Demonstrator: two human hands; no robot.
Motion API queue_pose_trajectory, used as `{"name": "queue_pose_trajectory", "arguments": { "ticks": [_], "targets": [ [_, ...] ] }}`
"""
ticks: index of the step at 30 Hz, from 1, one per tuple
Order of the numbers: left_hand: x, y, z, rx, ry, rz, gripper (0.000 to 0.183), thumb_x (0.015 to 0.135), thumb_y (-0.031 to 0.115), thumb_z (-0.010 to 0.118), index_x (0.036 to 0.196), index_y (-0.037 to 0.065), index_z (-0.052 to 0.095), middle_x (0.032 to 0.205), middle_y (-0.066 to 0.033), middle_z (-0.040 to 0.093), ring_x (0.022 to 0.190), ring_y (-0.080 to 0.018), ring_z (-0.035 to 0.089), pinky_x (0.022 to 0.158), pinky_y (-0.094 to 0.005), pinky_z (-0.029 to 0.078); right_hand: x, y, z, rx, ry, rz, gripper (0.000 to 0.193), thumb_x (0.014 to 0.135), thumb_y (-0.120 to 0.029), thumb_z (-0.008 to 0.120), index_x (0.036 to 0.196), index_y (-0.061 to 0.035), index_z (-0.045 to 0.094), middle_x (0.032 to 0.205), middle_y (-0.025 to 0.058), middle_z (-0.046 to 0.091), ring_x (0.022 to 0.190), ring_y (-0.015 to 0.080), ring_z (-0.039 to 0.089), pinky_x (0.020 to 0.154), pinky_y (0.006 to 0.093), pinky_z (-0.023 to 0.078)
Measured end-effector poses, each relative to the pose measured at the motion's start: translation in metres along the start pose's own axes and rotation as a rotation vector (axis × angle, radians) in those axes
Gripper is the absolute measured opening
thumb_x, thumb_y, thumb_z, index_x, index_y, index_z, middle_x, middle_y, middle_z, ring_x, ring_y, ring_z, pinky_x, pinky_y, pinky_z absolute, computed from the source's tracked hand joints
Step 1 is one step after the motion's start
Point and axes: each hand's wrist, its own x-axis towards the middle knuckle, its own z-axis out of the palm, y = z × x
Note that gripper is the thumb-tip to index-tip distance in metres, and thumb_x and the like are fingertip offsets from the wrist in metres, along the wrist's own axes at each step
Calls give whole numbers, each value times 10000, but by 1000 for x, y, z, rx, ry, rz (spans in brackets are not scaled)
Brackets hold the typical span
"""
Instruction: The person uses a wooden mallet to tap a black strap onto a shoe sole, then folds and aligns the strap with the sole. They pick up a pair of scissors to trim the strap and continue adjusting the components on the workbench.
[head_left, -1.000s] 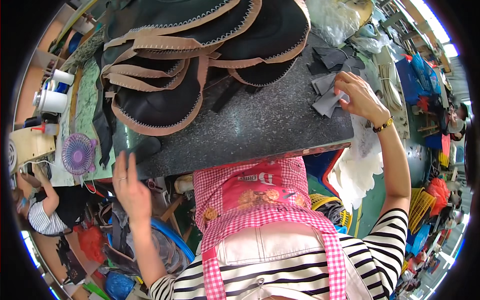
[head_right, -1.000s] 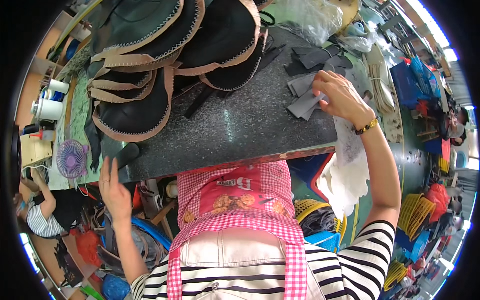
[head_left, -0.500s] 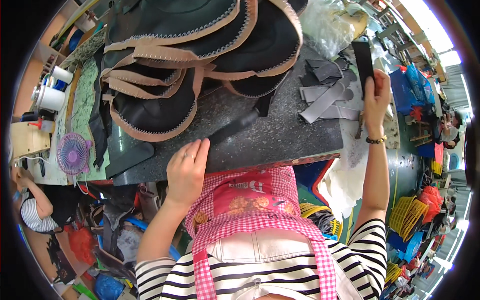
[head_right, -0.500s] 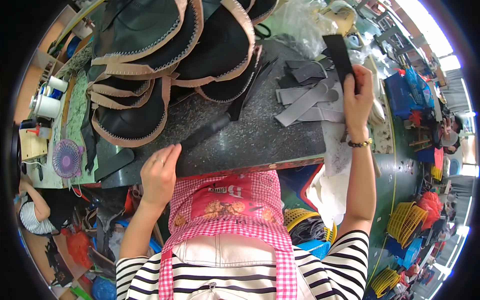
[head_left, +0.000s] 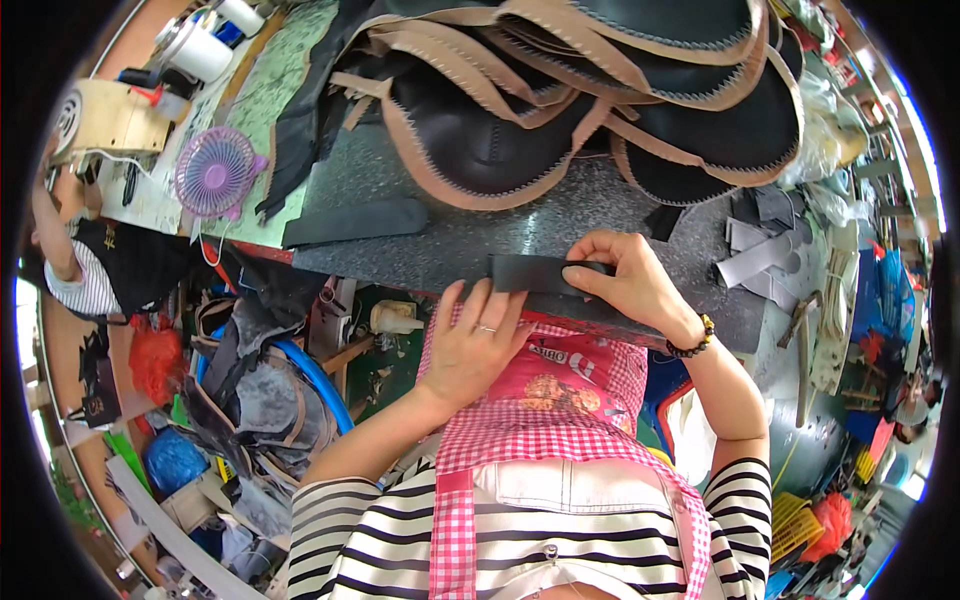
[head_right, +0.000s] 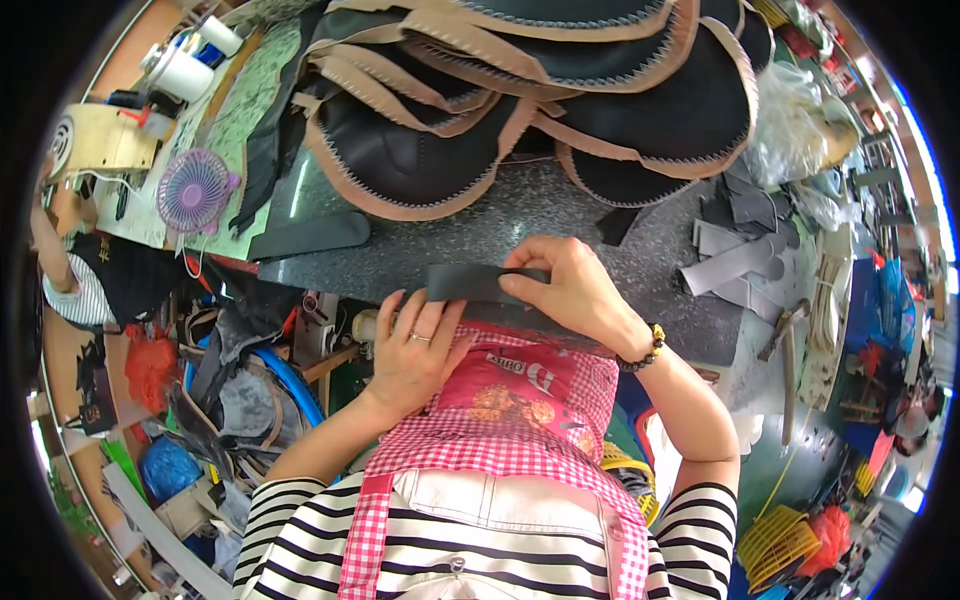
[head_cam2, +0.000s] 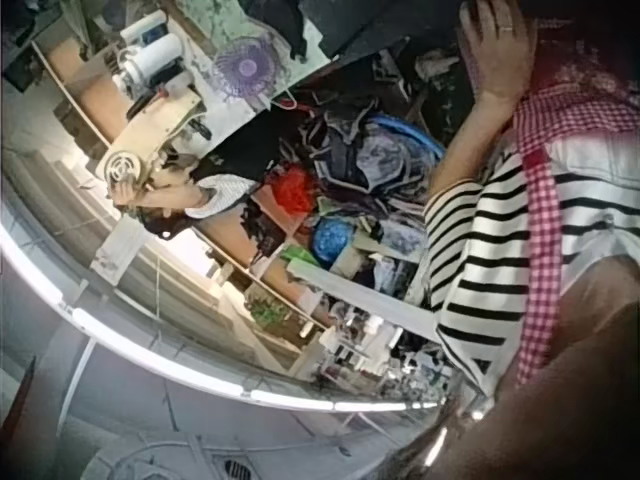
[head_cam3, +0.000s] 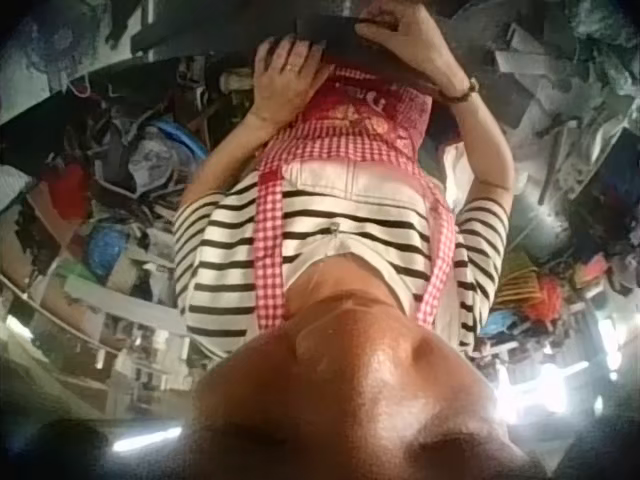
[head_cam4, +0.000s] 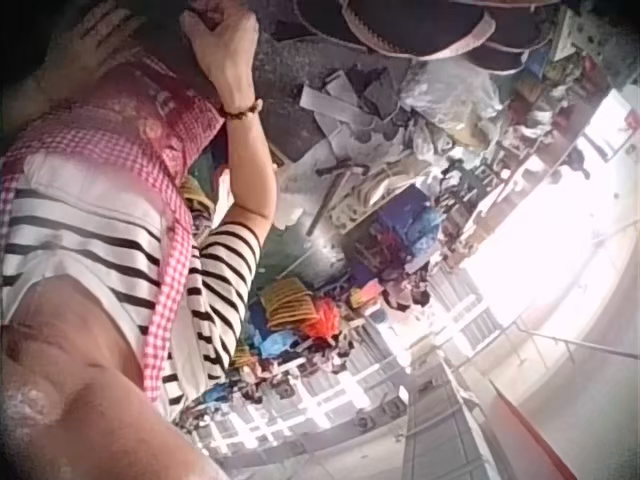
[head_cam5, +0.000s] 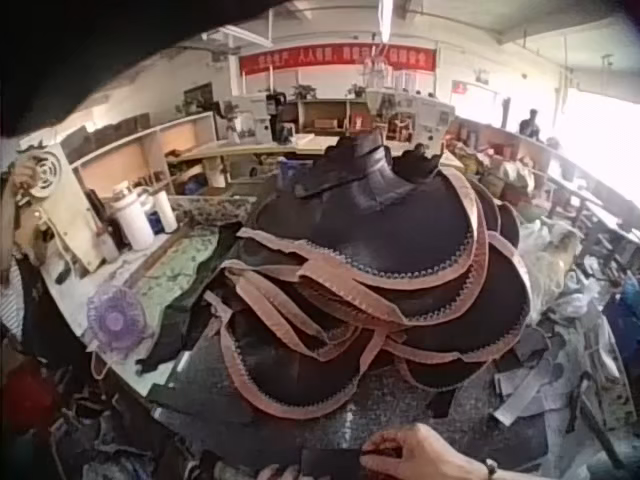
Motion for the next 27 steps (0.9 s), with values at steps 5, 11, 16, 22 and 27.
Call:
{"name": "queue_pose_trajectory", "arguments": {
  "ticks": [5,11,16,22,27],
  "targets": [
    [-11,-1,13,78,118,-5,405,834,220,673,1221,98,668,1184,-58,524,1113,-208,499,961,-415,427,9,3,3,-171,39,30,172,862,-88,726,965,35,666,743,31,690,641,43,584,595,237,462],
    [-10,-10,14,129,160,70,400,810,179,693,1207,132,665,1281,-36,521,1186,-196,480,984,-394,395,10,4,6,-258,89,40,220,813,-159,753,953,1,698,756,74,714,608,102,612,582,274,476],
    [-2,-19,4,-34,-4,122,387,842,169,630,1215,65,639,1361,-163,547,1241,-309,525,1055,-440,428,10,3,7,-284,88,85,247,789,-192,767,948,-12,713,816,111,731,621,151,639,598,305,495],
    [9,-22,-2,-15,-9,188,545,859,298,667,1347,78,567,1296,-196,564,1155,-340,565,1041,-441,456,-21,11,-14,-346,279,4,317,773,-169,795,1032,-24,685,859,116,732,688,166,672,644,314,516],
    [19,-13,1,116,-21,197,682,852,474,674,1449,185,513,1120,-166,585,1043,-316,590,1038,-428,462,-41,24,-32,-294,337,146,350,766,-135,797,1065,-39,643,746,81,692,592,142,608,585,299,492]
  ]
}}
